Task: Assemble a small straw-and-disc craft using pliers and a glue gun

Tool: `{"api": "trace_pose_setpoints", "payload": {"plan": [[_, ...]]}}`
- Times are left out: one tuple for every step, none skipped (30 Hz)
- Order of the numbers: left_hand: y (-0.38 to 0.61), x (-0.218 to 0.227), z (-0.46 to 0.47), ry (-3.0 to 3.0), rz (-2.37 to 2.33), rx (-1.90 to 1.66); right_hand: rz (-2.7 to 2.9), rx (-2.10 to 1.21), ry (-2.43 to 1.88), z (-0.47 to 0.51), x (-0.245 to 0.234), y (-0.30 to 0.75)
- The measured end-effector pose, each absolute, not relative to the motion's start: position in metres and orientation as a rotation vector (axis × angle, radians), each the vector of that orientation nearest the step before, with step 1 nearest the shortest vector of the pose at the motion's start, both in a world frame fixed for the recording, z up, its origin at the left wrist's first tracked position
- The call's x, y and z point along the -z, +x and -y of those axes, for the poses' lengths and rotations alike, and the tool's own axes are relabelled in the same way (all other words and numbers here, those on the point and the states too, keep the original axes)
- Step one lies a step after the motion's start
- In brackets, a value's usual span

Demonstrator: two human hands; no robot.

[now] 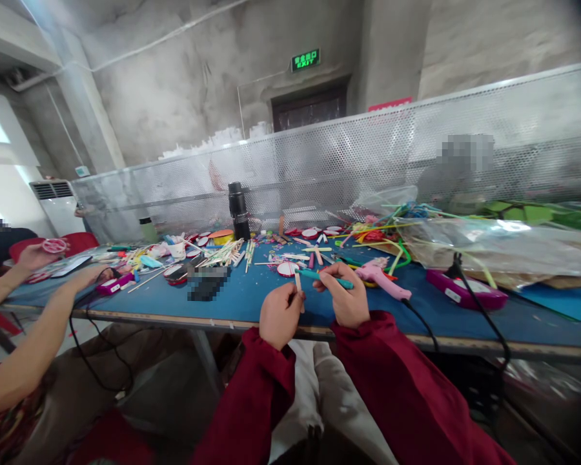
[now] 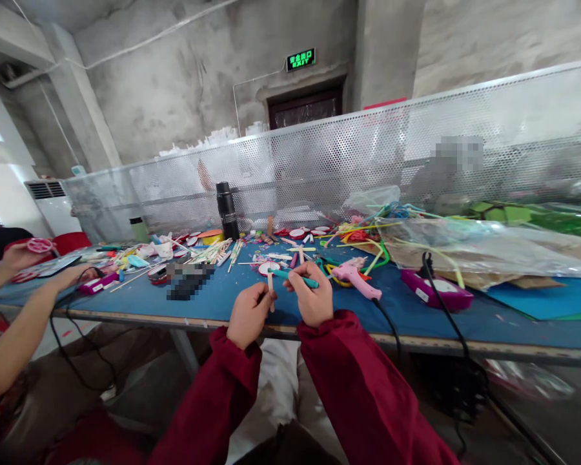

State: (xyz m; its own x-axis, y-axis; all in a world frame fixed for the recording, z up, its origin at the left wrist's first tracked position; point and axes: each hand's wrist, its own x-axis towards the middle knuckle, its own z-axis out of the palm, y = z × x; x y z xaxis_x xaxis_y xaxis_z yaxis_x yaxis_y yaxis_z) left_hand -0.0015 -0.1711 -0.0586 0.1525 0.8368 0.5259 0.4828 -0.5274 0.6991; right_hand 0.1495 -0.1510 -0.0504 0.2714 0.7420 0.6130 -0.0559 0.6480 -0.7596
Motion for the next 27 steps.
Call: {"api": "trace_pose_setpoints", "payload": {"plan": [[-0.0015, 0.0591, 0.1707, 2.064, -1.268, -1.324, 1.183, -0.602, -0.7, 0.1507, 0.0507, 0.1497], [-0.0015, 0.0596, 0.1703, 2.059, -1.273, -1.323, 1.181, -0.601, -0.698, 0.1504, 0.0511, 0.1499], [-0.0014, 0.0602, 0.1698, 2.054, -1.276, -1.322, 1.179, -0.6, -0.695, 0.15, 0.0516, 0.1501], [-0.0014, 0.0607, 0.1693, 2.049, -1.277, -1.324, 1.176, -0.598, -0.692, 0.1495, 0.0521, 0.1503], [-0.0014, 0.0611, 0.1687, 2.041, -1.276, -1.326, 1.171, -0.596, -0.688, 0.149, 0.0526, 0.1505], [-0.0014, 0.0615, 0.1682, 2.03, -1.273, -1.328, 1.168, -0.595, -0.685, 0.1485, 0.0531, 0.1506], [-0.0014, 0.0618, 0.1676, 2.018, -1.269, -1.329, 1.165, -0.593, -0.683, 0.1481, 0.0534, 0.1507], [-0.0014, 0.062, 0.1671, 2.004, -1.265, -1.327, 1.164, -0.591, -0.682, 0.1477, 0.0537, 0.1507], [-0.0014, 0.062, 0.1668, 1.991, -1.261, -1.324, 1.163, -0.588, -0.683, 0.1474, 0.0539, 0.1506], [-0.0014, 0.0619, 0.1665, 1.979, -1.256, -1.321, 1.16, -0.585, -0.684, 0.1473, 0.0539, 0.1505], [-0.0014, 0.0616, 0.1664, 1.966, -1.25, -1.319, 1.156, -0.582, -0.686, 0.1473, 0.0538, 0.1503], [-0.0015, 0.0613, 0.1663, 1.954, -1.243, -1.318, 1.15, -0.581, -0.689, 0.1474, 0.0537, 0.1502], [-0.0016, 0.061, 0.1663, 1.943, -1.236, -1.318, 1.142, -0.581, -0.691, 0.1476, 0.0536, 0.15], [-0.0017, 0.0608, 0.1664, 1.935, -1.227, -1.319, 1.135, -0.583, -0.692, 0.1479, 0.0534, 0.1499], [-0.0018, 0.0606, 0.1665, 1.928, -1.218, -1.322, 1.129, -0.586, -0.69, 0.1482, 0.0532, 0.1498], [-0.0019, 0.0606, 0.1665, 1.923, -1.207, -1.324, 1.126, -0.59, -0.684, 0.1486, 0.0531, 0.1497], [-0.002, 0.0607, 0.1665, 1.916, -1.195, -1.327, 1.123, -0.591, -0.676, 0.1491, 0.0529, 0.1497], [-0.002, 0.0609, 0.1665, 1.909, -1.184, -1.329, 1.123, -0.59, -0.666, 0.1497, 0.0526, 0.1497], [-0.002, 0.0611, 0.1664, 1.901, -1.175, -1.328, 1.126, -0.586, -0.661, 0.1504, 0.0522, 0.1497], [-0.002, 0.0614, 0.1663, 1.893, -1.169, -1.324, 1.132, -0.581, -0.658, 0.1512, 0.0516, 0.1497], [-0.0019, 0.0615, 0.166, 1.886, -1.166, -1.32, 1.141, -0.576, -0.659, 0.1522, 0.0509, 0.1497], [-0.0019, 0.0616, 0.1658, 1.881, -1.166, -1.316, 1.153, -0.573, -0.66, 0.1531, 0.0501, 0.1496], [-0.0018, 0.0617, 0.1655, 1.879, -1.167, -1.312, 1.164, -0.571, -0.662, 0.1539, 0.0492, 0.1495], [-0.0018, 0.0616, 0.1653, 1.878, -1.167, -1.31, 1.172, -0.572, -0.663, 0.1544, 0.0485, 0.1493], [-0.0017, 0.0616, 0.1651, 1.878, -1.166, -1.311, 1.176, -0.572, -0.663, 0.1547, 0.0481, 0.1492], [-0.0017, 0.0615, 0.1651, 1.88, -1.165, -1.314, 1.173, -0.573, -0.664, 0.1545, 0.0479, 0.1491], [-0.0016, 0.0614, 0.1651, 1.884, -1.164, -1.317, 1.165, -0.573, -0.667, 0.154, 0.0482, 0.1491]]}}
